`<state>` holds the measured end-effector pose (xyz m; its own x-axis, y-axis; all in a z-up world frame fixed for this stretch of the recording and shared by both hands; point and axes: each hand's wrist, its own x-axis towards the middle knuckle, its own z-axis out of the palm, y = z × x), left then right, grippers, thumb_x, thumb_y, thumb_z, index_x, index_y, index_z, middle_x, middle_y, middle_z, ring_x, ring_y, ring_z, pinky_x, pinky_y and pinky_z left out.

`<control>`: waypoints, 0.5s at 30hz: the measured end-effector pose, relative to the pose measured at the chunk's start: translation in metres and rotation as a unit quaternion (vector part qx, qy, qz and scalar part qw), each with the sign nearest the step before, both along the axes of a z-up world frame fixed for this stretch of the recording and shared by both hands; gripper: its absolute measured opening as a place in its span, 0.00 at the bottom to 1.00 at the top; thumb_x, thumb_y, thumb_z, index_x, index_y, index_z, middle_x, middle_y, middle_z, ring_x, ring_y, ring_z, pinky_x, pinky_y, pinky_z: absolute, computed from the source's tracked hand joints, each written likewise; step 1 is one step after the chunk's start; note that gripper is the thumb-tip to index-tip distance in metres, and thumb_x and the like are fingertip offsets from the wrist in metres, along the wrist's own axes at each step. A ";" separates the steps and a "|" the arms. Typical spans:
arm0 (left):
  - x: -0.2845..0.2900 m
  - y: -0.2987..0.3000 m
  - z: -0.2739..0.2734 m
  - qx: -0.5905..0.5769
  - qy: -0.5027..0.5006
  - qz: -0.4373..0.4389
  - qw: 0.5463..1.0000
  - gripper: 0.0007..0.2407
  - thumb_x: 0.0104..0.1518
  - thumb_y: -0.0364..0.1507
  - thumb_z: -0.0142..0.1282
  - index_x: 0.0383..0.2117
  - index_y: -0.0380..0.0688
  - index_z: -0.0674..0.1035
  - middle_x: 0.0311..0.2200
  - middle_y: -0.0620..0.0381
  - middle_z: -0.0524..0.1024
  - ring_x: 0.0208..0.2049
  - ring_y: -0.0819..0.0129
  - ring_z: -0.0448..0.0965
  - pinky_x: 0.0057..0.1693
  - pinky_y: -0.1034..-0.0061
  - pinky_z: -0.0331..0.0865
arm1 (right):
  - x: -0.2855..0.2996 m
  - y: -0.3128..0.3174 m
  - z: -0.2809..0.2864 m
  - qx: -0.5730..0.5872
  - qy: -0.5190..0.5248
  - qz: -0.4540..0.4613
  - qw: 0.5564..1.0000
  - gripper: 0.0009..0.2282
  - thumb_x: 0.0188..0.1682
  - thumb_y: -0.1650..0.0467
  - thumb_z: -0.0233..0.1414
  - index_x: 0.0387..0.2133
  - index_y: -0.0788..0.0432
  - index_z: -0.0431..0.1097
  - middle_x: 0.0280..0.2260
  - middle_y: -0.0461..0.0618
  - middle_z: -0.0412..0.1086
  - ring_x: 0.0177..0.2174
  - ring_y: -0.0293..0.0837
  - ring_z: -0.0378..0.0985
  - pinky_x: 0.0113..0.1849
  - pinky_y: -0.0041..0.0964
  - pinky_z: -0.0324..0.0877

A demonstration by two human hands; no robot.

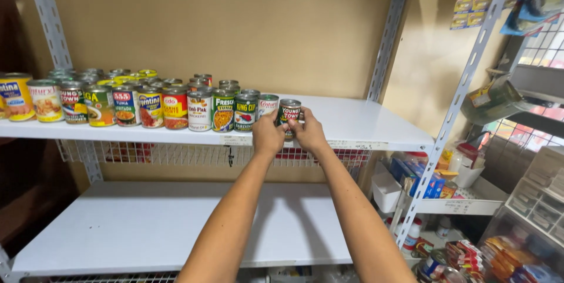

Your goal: The recorder is taking various canned goods from a cardboard box and organizing them neatly on a metal shelving unit.

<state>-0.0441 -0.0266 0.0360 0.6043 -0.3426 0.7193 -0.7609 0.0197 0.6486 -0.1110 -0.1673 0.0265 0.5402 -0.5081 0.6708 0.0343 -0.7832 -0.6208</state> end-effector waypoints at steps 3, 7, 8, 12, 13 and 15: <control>0.011 -0.018 -0.008 -0.020 -0.010 0.034 0.999 0.22 0.46 0.27 0.71 0.50 0.39 0.80 0.40 0.37 0.81 0.41 0.44 0.82 0.48 0.60 0.75 | 0.007 -0.009 -0.004 -0.017 0.002 -0.016 1.000 0.25 0.51 0.65 0.57 0.59 0.62 0.60 0.45 0.63 0.76 0.44 0.53 0.81 0.46 0.43 0.74; 0.029 -0.041 -0.024 -0.061 -0.068 0.076 0.993 0.22 0.42 0.28 0.74 0.47 0.40 0.82 0.38 0.38 0.81 0.40 0.45 0.82 0.49 0.60 0.74 | 0.013 -0.014 -0.004 -0.022 -0.004 -0.029 0.999 0.25 0.51 0.66 0.56 0.59 0.62 0.60 0.45 0.64 0.76 0.45 0.56 0.81 0.46 0.43 0.74; 0.026 -0.038 -0.024 -0.071 -0.052 0.077 0.993 0.22 0.40 0.28 0.74 0.46 0.41 0.83 0.37 0.39 0.82 0.38 0.48 0.82 0.46 0.62 0.74 | 0.014 -0.016 -0.006 -0.017 -0.003 -0.025 1.000 0.25 0.51 0.66 0.56 0.60 0.62 0.59 0.45 0.64 0.76 0.44 0.56 0.82 0.46 0.44 0.74; 0.016 -0.021 -0.020 -0.070 0.113 0.006 0.991 0.20 0.42 0.30 0.74 0.45 0.48 0.85 0.32 0.50 0.85 0.30 0.64 0.85 0.42 0.70 0.76 | 0.015 -0.015 -0.006 -0.012 -0.005 -0.024 1.000 0.24 0.51 0.67 0.55 0.60 0.62 0.59 0.46 0.63 0.76 0.45 0.56 0.81 0.46 0.44 0.74; 0.021 -0.028 -0.027 -0.071 0.112 0.006 0.991 0.20 0.42 0.30 0.74 0.45 0.48 0.85 0.32 0.50 0.85 0.30 0.64 0.85 0.42 0.70 0.76 | 0.017 -0.015 -0.007 -0.012 -0.005 -0.023 1.000 0.24 0.51 0.67 0.55 0.60 0.62 0.59 0.46 0.63 0.76 0.45 0.56 0.81 0.46 0.44 0.74; 0.031 -0.045 -0.039 -0.148 0.106 0.008 0.983 0.18 0.41 0.30 0.74 0.41 0.45 0.86 0.32 0.53 0.85 0.29 0.70 0.86 0.40 0.75 0.78 | 0.021 -0.017 -0.007 -0.009 0.002 -0.037 0.999 0.25 0.52 0.67 0.55 0.61 0.63 0.57 0.44 0.64 0.76 0.44 0.56 0.81 0.46 0.44 0.73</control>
<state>-0.0132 -0.0721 -0.0026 0.7556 -0.1264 0.6428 -0.6102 0.2210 0.7608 -0.0901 -0.1846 0.0199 0.5047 -0.5352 0.6773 -0.0271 -0.7940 -0.6073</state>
